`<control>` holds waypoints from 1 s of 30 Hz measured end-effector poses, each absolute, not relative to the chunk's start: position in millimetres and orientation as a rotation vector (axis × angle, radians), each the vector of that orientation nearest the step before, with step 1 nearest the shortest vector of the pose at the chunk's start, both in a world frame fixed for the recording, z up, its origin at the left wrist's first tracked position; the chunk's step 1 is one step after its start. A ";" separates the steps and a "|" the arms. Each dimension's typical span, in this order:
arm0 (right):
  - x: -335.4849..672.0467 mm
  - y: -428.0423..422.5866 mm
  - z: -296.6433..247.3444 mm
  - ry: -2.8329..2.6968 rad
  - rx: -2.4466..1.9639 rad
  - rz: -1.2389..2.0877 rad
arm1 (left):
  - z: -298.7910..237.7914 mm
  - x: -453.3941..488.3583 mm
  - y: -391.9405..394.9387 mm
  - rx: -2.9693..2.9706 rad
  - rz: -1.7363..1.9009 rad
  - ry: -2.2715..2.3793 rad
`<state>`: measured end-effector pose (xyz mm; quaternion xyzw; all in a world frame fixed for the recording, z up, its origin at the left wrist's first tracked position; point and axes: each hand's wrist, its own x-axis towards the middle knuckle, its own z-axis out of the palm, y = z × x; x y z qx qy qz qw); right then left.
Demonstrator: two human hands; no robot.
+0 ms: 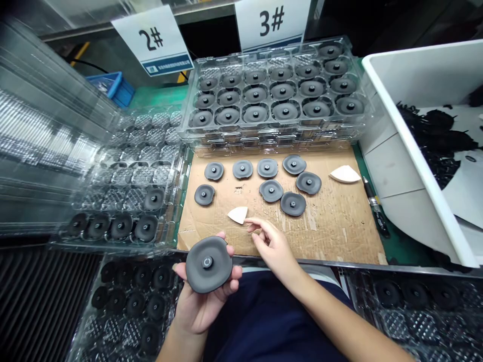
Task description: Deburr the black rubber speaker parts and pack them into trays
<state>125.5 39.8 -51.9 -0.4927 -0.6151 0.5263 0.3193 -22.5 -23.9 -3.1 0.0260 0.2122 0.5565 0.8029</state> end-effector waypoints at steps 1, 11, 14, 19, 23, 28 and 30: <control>126.1 38.7 -54.0 -1.591 -1.312 1.385 | -2.1 -22.1 -24.3 0.075 1.190 0.475; 150.5 30.8 -30.7 -1.330 -1.309 1.230 | -2.6 -13.6 -28.1 1.473 1.190 1.339; 163.1 20.7 -19.0 -1.289 -1.244 1.292 | -0.3 -8.3 -24.6 1.630 1.183 1.334; 180.1 21.3 8.1 -1.431 -1.049 1.675 | 5.1 -1.3 -21.6 1.598 1.103 1.300; 187.6 36.5 21.5 -1.335 -0.841 2.121 | 7.3 1.4 -23.0 1.441 1.017 1.236; 192.8 44.1 27.0 -1.184 -0.738 2.312 | 7.0 6.2 -24.6 1.197 0.903 1.118; 194.7 42.7 25.6 -1.159 -0.713 2.328 | 5.3 8.3 -24.2 1.191 0.877 1.096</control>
